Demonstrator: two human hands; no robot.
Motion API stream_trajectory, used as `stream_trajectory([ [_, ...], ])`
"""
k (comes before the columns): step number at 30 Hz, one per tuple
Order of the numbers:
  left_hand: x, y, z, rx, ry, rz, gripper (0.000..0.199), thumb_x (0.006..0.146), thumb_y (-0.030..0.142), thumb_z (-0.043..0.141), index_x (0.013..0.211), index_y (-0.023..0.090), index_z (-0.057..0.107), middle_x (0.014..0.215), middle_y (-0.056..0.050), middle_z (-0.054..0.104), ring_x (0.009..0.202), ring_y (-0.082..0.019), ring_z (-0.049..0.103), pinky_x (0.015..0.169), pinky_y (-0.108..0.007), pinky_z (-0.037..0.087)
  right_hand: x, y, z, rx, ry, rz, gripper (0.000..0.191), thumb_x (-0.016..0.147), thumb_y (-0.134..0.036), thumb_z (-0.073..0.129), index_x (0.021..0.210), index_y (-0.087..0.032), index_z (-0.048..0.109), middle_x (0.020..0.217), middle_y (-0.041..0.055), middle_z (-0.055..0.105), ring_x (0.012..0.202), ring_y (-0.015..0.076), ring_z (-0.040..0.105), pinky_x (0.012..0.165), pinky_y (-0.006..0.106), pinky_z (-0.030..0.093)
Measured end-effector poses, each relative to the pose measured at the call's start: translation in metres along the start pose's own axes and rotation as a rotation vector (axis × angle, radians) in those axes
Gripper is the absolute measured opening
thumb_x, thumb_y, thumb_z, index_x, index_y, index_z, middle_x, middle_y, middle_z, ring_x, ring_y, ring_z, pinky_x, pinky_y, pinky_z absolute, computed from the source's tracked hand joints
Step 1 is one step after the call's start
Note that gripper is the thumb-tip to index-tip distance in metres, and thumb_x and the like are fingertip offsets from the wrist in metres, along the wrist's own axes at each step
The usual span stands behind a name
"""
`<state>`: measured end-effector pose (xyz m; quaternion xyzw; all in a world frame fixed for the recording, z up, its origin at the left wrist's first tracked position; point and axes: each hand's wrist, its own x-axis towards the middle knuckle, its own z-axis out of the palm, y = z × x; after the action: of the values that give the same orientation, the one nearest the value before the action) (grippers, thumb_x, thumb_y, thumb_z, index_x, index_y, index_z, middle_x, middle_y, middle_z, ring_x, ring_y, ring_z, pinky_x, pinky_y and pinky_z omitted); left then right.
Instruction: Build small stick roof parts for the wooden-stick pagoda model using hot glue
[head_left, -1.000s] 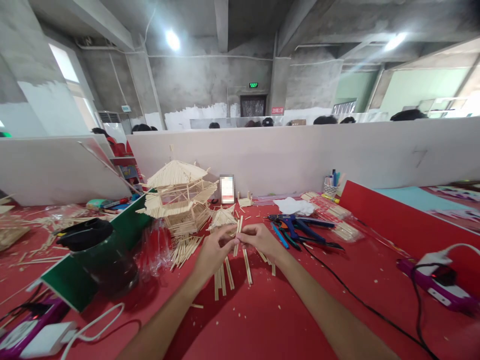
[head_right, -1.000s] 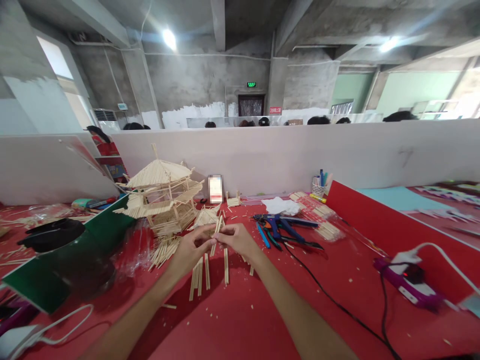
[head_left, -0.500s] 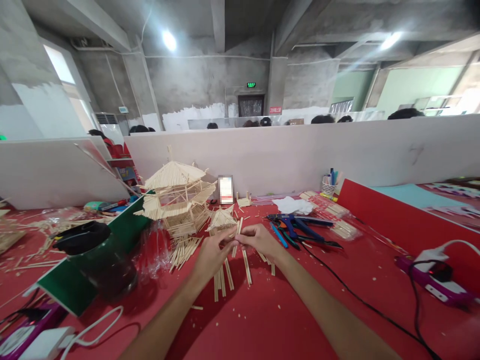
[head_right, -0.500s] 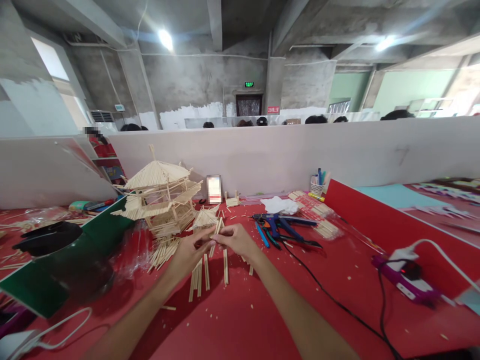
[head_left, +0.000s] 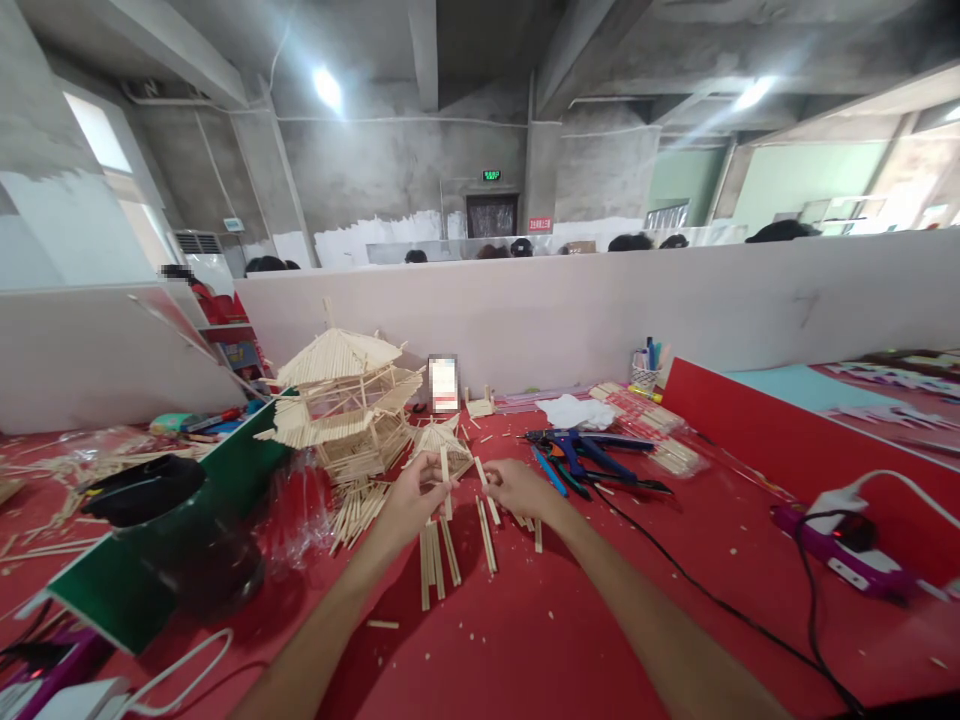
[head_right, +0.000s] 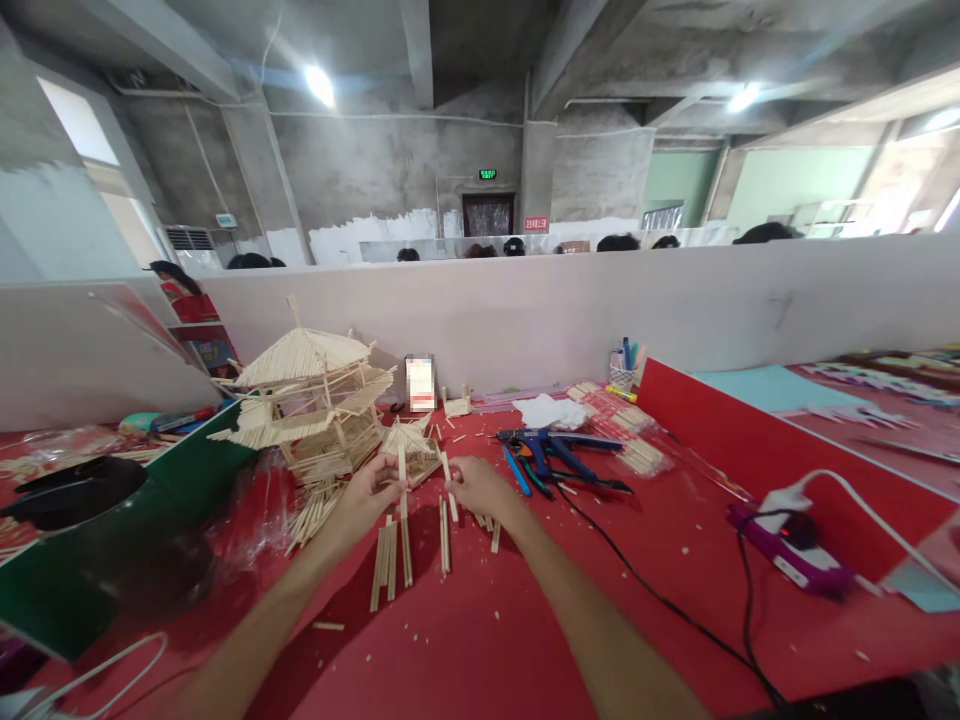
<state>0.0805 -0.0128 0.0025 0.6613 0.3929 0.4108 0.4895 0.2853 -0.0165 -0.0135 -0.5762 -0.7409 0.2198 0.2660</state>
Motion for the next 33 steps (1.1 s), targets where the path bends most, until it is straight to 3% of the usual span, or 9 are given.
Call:
stream_trajectory([
  [4, -0.004, 0.005, 0.003, -0.125, -0.035, -0.099, 0.041, 0.068, 0.029, 0.075, 0.099, 0.021, 0.05, 0.084, 0.0, 0.066, 0.057, -0.013, 0.064, 0.053, -0.024, 0.05, -0.004, -0.005, 0.005, -0.193, -0.084, 0.045, 0.017, 0.085, -0.021, 0.063, 0.1, -0.018, 0.071, 0.089, 0.008, 0.075, 0.082, 0.0205, 0.067, 0.067, 0.024, 0.039],
  [10, -0.007, 0.01, 0.002, -0.194, -0.05, -0.144, 0.035, 0.072, 0.034, 0.074, 0.09, 0.022, 0.047, 0.077, 0.001, 0.067, 0.062, -0.015, 0.067, 0.061, -0.028, 0.054, -0.006, -0.01, 0.008, -0.274, -0.112, 0.071, 0.011, 0.084, -0.019, 0.064, 0.092, -0.017, 0.071, 0.088, 0.0089, 0.075, 0.084, 0.0197, 0.069, 0.067, 0.023, 0.039],
  [13, -0.007, 0.009, 0.002, -0.216, -0.06, -0.151, 0.038, 0.071, 0.034, 0.075, 0.092, 0.022, 0.046, 0.081, 0.0, 0.068, 0.061, -0.015, 0.066, 0.063, -0.03, 0.055, -0.005, -0.009, 0.005, -0.29, -0.087, 0.076, 0.018, 0.084, -0.021, 0.064, 0.101, -0.018, 0.07, 0.094, 0.0091, 0.075, 0.091, 0.0212, 0.069, 0.071, 0.024, 0.04],
  [17, -0.002, 0.001, 0.0, -0.233, -0.066, -0.136, 0.047, 0.067, 0.027, 0.076, 0.107, 0.02, 0.052, 0.093, -0.003, 0.068, 0.063, -0.013, 0.063, 0.064, -0.029, 0.052, -0.003, 0.003, -0.015, -0.316, 0.042, 0.117, 0.022, 0.09, -0.026, 0.058, 0.109, -0.017, 0.066, 0.098, 0.0099, 0.074, 0.096, 0.0225, 0.068, 0.078, 0.026, 0.041],
  [20, 0.003, -0.007, -0.004, -0.241, -0.055, -0.111, 0.043, 0.067, 0.025, 0.073, 0.108, 0.017, 0.061, 0.085, -0.001, 0.065, 0.055, -0.008, 0.051, 0.053, -0.021, 0.04, -0.005, 0.022, -0.04, -0.397, 0.168, 0.274, 0.021, 0.092, -0.027, 0.055, 0.108, -0.016, 0.062, 0.103, 0.0131, 0.073, 0.1, 0.0248, 0.067, 0.079, 0.028, 0.042],
  [22, 0.004, -0.01, -0.006, -0.243, -0.038, -0.116, 0.036, 0.071, 0.03, 0.071, 0.103, 0.015, 0.066, 0.078, 0.0, 0.061, 0.052, -0.007, 0.041, 0.048, -0.02, 0.03, -0.007, 0.036, -0.055, -0.464, 0.177, 0.417, 0.025, 0.093, -0.03, 0.054, 0.112, -0.014, 0.06, 0.107, 0.0156, 0.071, 0.103, 0.0267, 0.067, 0.079, 0.029, 0.043],
  [25, 0.002, -0.008, -0.006, -0.275, -0.026, -0.125, 0.039, 0.078, 0.046, 0.068, 0.102, 0.014, 0.069, 0.076, -0.001, 0.059, 0.053, -0.007, 0.036, 0.046, -0.02, 0.025, -0.01, 0.054, -0.067, -0.487, 0.168, 0.497, 0.03, 0.093, -0.029, 0.055, 0.115, -0.01, 0.059, 0.11, 0.021, 0.07, 0.106, 0.0295, 0.066, 0.081, 0.031, 0.044],
  [28, -0.001, -0.003, -0.005, -0.327, -0.039, -0.13, 0.043, 0.076, 0.049, 0.072, 0.102, 0.015, 0.068, 0.075, 0.0, 0.059, 0.055, -0.007, 0.04, 0.049, -0.019, 0.03, -0.01, 0.064, -0.068, -0.49, 0.15, 0.526, 0.034, 0.092, -0.03, 0.057, 0.118, -0.008, 0.058, 0.113, 0.0231, 0.069, 0.109, 0.0303, 0.065, 0.083, 0.033, 0.045],
  [33, -0.004, 0.002, -0.003, -0.388, -0.065, -0.188, 0.033, 0.074, 0.037, 0.078, 0.097, 0.018, 0.064, 0.083, -0.002, 0.067, 0.07, -0.01, 0.058, 0.062, -0.019, 0.045, -0.008, 0.073, -0.066, -0.484, 0.127, 0.563, 0.041, 0.088, -0.032, 0.062, 0.121, -0.007, 0.059, 0.115, 0.0246, 0.068, 0.108, 0.0308, 0.067, 0.084, 0.033, 0.047],
])
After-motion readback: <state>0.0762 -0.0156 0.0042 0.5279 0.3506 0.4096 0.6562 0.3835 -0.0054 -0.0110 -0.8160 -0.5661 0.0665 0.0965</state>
